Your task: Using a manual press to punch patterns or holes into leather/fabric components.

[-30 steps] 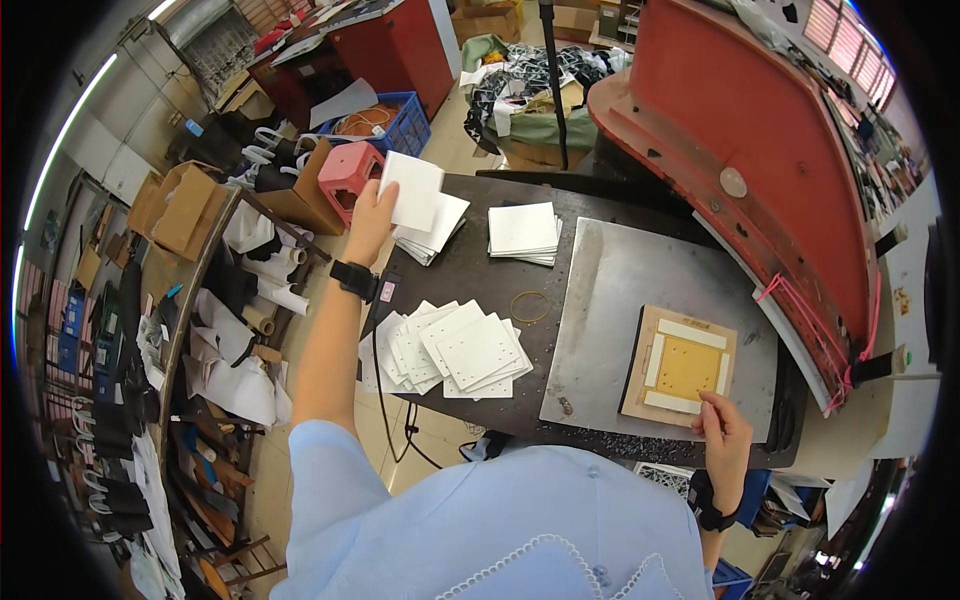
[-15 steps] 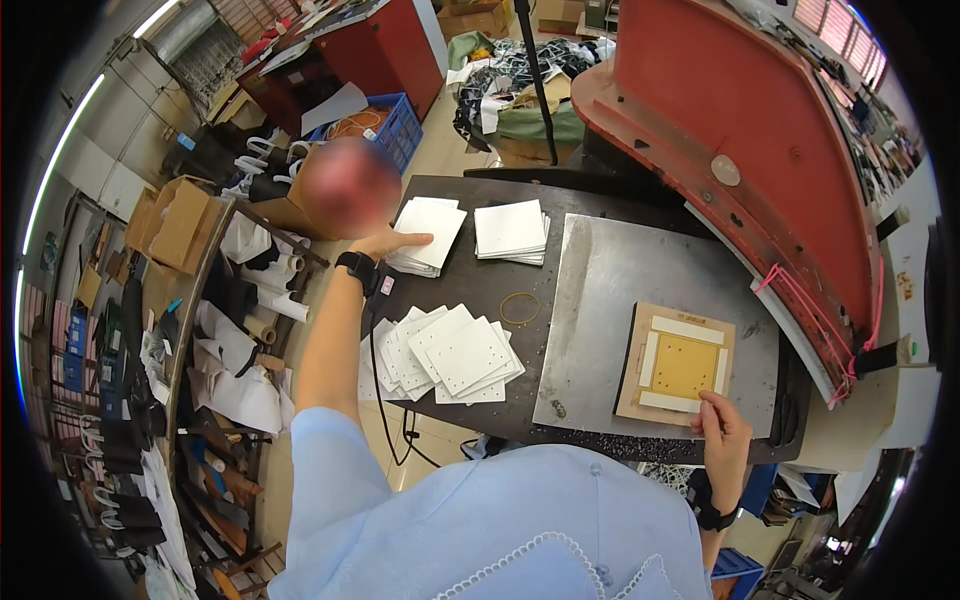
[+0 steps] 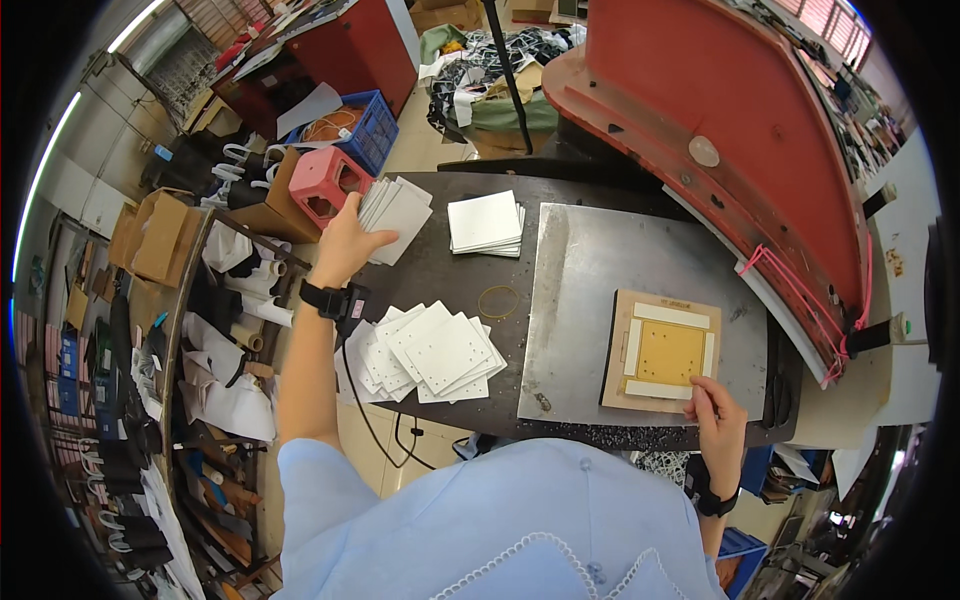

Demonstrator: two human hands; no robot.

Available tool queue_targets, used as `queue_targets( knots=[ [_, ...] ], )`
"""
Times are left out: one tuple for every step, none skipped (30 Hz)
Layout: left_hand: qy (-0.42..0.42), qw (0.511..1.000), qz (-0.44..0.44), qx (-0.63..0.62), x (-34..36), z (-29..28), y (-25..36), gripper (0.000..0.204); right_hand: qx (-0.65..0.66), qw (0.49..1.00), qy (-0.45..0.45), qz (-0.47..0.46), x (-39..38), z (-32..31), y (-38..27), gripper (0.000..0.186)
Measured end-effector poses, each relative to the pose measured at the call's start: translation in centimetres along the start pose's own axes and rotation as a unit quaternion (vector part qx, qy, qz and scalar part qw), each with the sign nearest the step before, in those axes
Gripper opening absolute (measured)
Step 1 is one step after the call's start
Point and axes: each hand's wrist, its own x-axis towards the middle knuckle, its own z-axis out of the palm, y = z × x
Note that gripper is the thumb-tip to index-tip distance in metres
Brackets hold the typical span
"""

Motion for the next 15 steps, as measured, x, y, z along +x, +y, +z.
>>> queue_targets(
  knots=[
    [-0.007,0.999,0.01,0.036,-0.3,-0.3,0.5,0.064,-0.001,1.0,0.0,0.002,0.0,-0.1,0.2,0.019],
    [-0.064,0.997,-0.001,0.036,-1.0,-0.1,0.1,0.064,0.0,1.0,-0.004,0.002,0.1,0.0,0.2,0.02],
    [-0.065,0.991,0.065,0.098,-1.6,1.2,-0.6,0.06,0.003,1.0,-0.007,-0.004,0.2,0.1,0.3,0.019],
    [-0.08,0.989,0.042,0.12,-2.0,2.1,-1.1,0.058,0.006,1.0,-0.01,-0.01,0.2,0.2,0.3,0.019],
    [-0.095,0.985,0.022,0.141,-2.2,2.7,-0.4,0.055,0.009,1.0,-0.009,-0.015,0.2,0.3,0.4,0.019],
    [-0.072,0.989,0.05,0.123,-2.3,2.7,-0.7,0.055,0.012,1.0,-0.007,-0.011,0.2,0.4,0.2,0.019],
    [-0.05,0.99,0.077,0.104,-2.3,2.5,-1.5,0.054,0.015,1.0,-0.006,-0.008,0.1,0.5,-0.2,0.019],
    [-0.025,0.991,0.103,0.083,-2.2,2.0,-1.8,0.054,0.017,1.0,-0.005,-0.006,0.2,0.4,-0.4,0.019],
    [-0.029,0.995,0.089,0.015,-1.9,1.5,-2.0,0.055,0.016,1.0,-0.006,-0.006,0.3,0.1,-0.3,0.019],
    [-0.034,0.995,0.075,-0.052,-1.5,0.8,-2.1,0.056,0.015,1.0,-0.006,-0.005,0.3,-0.3,-0.1,0.019],
    [-0.039,0.99,0.059,-0.119,-1.3,0.0,-1.6,0.057,0.013,1.0,-0.007,-0.004,0.3,-0.5,0.0,0.019],
    [-0.11,0.977,0.011,-0.183,-0.9,-1.5,1.0,0.063,0.014,1.0,-0.006,-0.001,0.2,-0.5,0.1,0.019],
    [-0.17,0.96,-0.008,-0.222,-0.5,-2.5,3.2,0.061,0.015,1.0,-0.004,0.001,0.1,-0.5,0.3,0.019],
    [-0.177,0.957,0.029,-0.228,0.0,-2.1,4.3,0.063,0.017,1.0,-0.007,0.001,0.1,-0.6,0.3,0.019],
    [-0.182,0.953,0.065,-0.235,0.3,-1.7,5.2,0.064,0.017,1.0,-0.013,-0.009,0.3,-0.5,0.3,0.02]
  ],
)
